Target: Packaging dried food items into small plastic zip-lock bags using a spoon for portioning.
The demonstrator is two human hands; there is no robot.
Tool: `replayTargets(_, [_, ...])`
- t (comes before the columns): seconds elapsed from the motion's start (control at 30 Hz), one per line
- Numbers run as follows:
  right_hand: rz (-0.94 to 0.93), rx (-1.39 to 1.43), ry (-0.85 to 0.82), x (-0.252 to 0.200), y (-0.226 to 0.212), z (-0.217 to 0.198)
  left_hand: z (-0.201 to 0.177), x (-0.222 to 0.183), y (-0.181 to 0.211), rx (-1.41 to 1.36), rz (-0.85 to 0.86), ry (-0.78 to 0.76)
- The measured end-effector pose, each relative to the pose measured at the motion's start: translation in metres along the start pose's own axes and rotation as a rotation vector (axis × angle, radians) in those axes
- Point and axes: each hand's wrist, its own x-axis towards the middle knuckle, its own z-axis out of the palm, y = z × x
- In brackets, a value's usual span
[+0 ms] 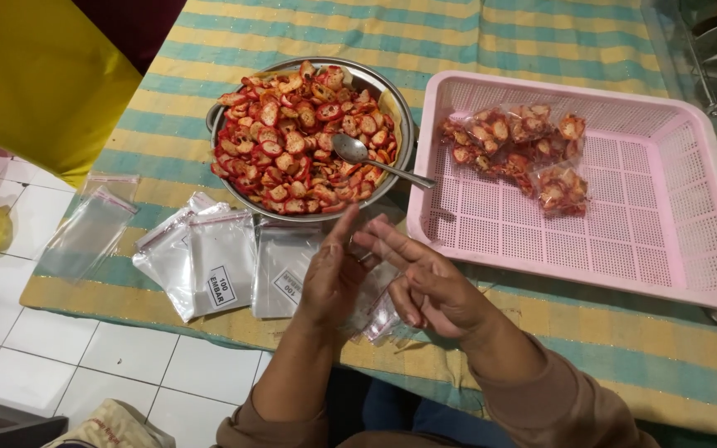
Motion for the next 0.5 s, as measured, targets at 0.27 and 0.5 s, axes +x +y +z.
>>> replayTargets(0.27, [-0.031, -0.180, -0.008, -0.004, 0.012, -0.015, -0.016, 0.001, -0.009, 0.017, -0.093, -0.049])
replayTargets(0.5, [-0.056, -0.283, -0.019, 0.001, -0.002, 0.001, -0.009, 0.003, -0.016, 0.045, -0.124, -0.036])
